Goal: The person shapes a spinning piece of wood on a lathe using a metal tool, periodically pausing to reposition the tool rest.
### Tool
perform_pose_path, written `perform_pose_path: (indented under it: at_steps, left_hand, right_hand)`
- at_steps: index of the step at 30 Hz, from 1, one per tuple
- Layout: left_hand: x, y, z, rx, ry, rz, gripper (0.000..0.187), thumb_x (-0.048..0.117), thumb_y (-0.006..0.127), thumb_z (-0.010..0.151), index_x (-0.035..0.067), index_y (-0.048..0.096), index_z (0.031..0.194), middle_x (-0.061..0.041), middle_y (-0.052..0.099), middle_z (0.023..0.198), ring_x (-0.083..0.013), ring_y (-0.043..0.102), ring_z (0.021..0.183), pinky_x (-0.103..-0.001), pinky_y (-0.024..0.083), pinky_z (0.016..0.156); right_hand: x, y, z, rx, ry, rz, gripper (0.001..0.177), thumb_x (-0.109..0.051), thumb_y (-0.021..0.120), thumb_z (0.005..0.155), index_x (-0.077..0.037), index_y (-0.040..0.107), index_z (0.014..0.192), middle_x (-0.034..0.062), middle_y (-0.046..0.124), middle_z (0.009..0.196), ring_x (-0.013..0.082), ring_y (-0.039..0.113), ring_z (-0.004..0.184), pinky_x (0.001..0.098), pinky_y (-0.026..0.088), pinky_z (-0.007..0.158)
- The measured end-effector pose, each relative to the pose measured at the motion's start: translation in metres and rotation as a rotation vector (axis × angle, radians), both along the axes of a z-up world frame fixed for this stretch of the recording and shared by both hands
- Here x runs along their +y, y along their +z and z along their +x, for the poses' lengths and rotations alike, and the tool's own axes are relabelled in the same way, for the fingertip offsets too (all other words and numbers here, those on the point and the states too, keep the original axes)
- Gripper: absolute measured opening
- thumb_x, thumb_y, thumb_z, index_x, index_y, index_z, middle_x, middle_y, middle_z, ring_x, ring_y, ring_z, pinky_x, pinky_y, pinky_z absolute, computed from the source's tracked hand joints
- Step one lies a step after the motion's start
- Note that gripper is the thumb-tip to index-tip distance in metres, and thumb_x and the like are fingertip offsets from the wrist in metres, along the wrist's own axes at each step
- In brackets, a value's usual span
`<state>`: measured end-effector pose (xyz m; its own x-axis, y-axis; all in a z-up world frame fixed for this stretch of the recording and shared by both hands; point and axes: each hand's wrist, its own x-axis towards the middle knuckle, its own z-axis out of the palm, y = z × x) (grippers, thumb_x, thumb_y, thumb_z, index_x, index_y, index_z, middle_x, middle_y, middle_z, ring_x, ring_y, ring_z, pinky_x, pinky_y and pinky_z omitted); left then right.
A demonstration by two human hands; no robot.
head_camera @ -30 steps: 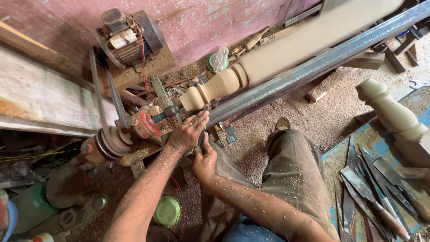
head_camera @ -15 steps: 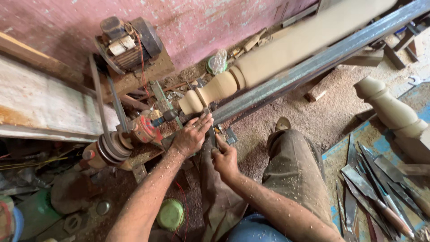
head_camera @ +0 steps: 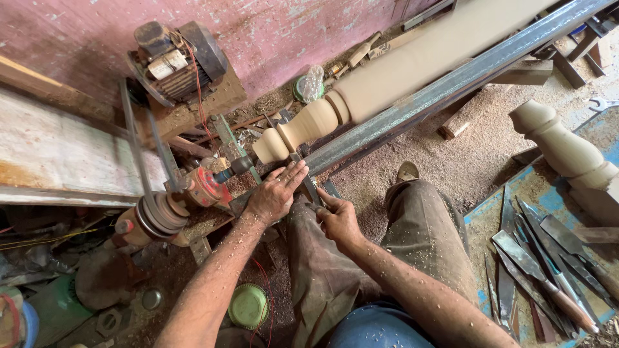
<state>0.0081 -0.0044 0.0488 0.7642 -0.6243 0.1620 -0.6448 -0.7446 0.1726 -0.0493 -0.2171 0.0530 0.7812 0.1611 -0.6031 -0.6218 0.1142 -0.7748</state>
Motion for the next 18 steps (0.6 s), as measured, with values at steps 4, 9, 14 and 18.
perform_pose_path:
  at_steps: [4,9,14,18]
  left_hand:
    - [-0.003,0.001,0.001,0.013,-0.004,-0.003,0.075,0.001,0.055,0.089,0.008,0.032,0.16,-0.008,0.038,0.165,-0.0218,0.047,0.145,-0.044,0.04,0.12]
    - [-0.005,0.006,0.001,0.046,0.005,0.029,0.079,-0.001,0.055,0.087,0.011,0.032,0.161,-0.006,0.037,0.166,-0.021,0.047,0.145,-0.044,0.039,0.121]
    - [-0.008,0.012,0.001,0.06,0.003,0.002,0.081,-0.002,0.056,0.084,0.011,0.032,0.16,-0.006,0.037,0.166,-0.022,0.047,0.145,-0.044,0.04,0.12]
    - [-0.005,0.004,0.001,0.068,0.01,0.03,0.082,-0.003,0.055,0.084,0.01,0.031,0.16,-0.007,0.037,0.166,-0.0223,0.046,0.145,-0.045,0.041,0.12]
  right_hand:
    - [-0.01,0.009,0.007,0.031,0.04,-0.045,0.056,0.004,0.061,0.092,-0.013,0.059,0.146,0.005,0.07,0.071,0.0075,0.046,0.041,0.023,0.04,0.035]
    - [-0.026,0.013,0.016,-0.021,0.133,-0.102,0.055,0.002,0.063,0.093,-0.014,0.057,0.146,0.0051,0.069,0.07,0.007,0.048,0.042,0.0233,0.042,0.037]
    - [-0.036,0.009,0.023,-0.031,0.18,-0.104,0.054,-0.003,0.063,0.095,-0.017,0.056,0.147,0.004,0.067,0.069,0.006,0.048,0.044,0.0233,0.043,0.037]
    - [-0.043,0.009,0.028,-0.017,0.22,-0.078,0.053,-0.004,0.063,0.095,-0.017,0.06,0.146,0.0037,0.068,0.068,0.0077,0.048,0.044,0.0246,0.043,0.038]
